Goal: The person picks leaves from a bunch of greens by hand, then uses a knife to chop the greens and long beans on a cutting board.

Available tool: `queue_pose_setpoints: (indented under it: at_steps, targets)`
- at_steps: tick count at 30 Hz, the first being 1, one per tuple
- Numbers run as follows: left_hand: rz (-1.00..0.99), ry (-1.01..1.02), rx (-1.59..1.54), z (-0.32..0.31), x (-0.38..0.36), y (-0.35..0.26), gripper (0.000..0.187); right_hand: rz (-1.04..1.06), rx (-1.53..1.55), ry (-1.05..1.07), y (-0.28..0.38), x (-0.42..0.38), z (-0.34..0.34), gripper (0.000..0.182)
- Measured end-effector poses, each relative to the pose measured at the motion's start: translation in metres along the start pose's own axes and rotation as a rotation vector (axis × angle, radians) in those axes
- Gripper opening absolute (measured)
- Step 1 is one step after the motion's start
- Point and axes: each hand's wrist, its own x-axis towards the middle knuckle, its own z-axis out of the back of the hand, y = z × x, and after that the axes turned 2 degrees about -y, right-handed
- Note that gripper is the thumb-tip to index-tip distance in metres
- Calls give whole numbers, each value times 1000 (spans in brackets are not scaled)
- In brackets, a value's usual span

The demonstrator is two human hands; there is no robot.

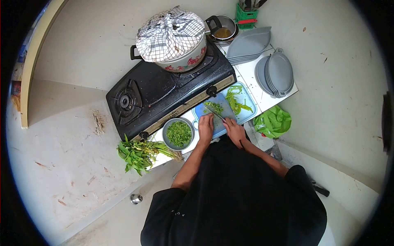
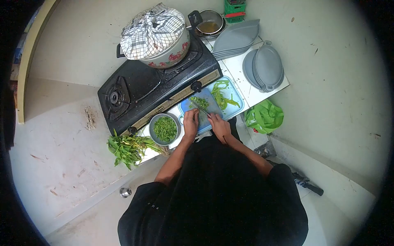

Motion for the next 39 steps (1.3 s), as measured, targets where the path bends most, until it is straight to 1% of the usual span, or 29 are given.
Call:
queue_pose_setpoints:
  at_steps: [2, 4, 6, 8, 9, 11, 13, 14, 16, 20, 22, 26, 28, 32, 33, 35, 39]
  targets:
    - [11, -11, 0, 0, 0, 1, 19, -14, -8, 27, 6, 5, 2, 28]
    - [22, -19, -7, -3, 0, -2, 20, 10, 35, -7, 0, 3, 4, 28]
    - [140, -61, -19, -4, 2, -2, 21, 36, 82, -38, -6, -3, 4, 28]
    - [118, -41, -11, 0, 4, -2, 21, 49, 178, -102, -10, -8, 4, 28]
    - [133, -27, -18, 0, 3, -2, 21, 55, 176, -104, -8, -9, 6, 28]
    - [145, -15, -28, 1, 3, -1, 21, 24, 162, -63, -7, -9, 11, 30]
    - [80, -17, -35, 0, 2, 2, 22, 12, 161, -33, -2, -10, 16, 30]
    - [81, -19, -35, -1, 1, 4, 22, -1, 162, 1, 0, -10, 18, 30]
    - [67, -41, -27, 2, 0, 0, 21, 25, 152, -15, -5, -12, 12, 30]
    - [100, -59, -64, 1, 1, -3, 19, 47, 136, -46, -5, -12, 10, 29]
    - [154, -51, -92, 1, 1, -1, 16, 48, 124, -15, -8, -11, 10, 29]
    - [172, -11, -49, 1, -1, 5, 19, 36, 42, 23, -8, -9, 6, 29]
    - [99, 25, -17, 3, 1, 4, 18, 15, 4, 35, -1, -5, 5, 29]
    - [53, 14, 9, 5, 0, 0, 18, -1, -47, 57, 6, 0, 6, 30]
    - [70, 2, -7, 4, -2, -2, 18, 0, -45, 55, 1, 0, 3, 30]
    - [87, -9, -22, 5, -1, 0, 18, 21, 20, -50, -10, -1, -2, 30]
    - [103, -20, -83, 3, -1, 5, 20, 53, 89, -75, -11, -8, 3, 31]
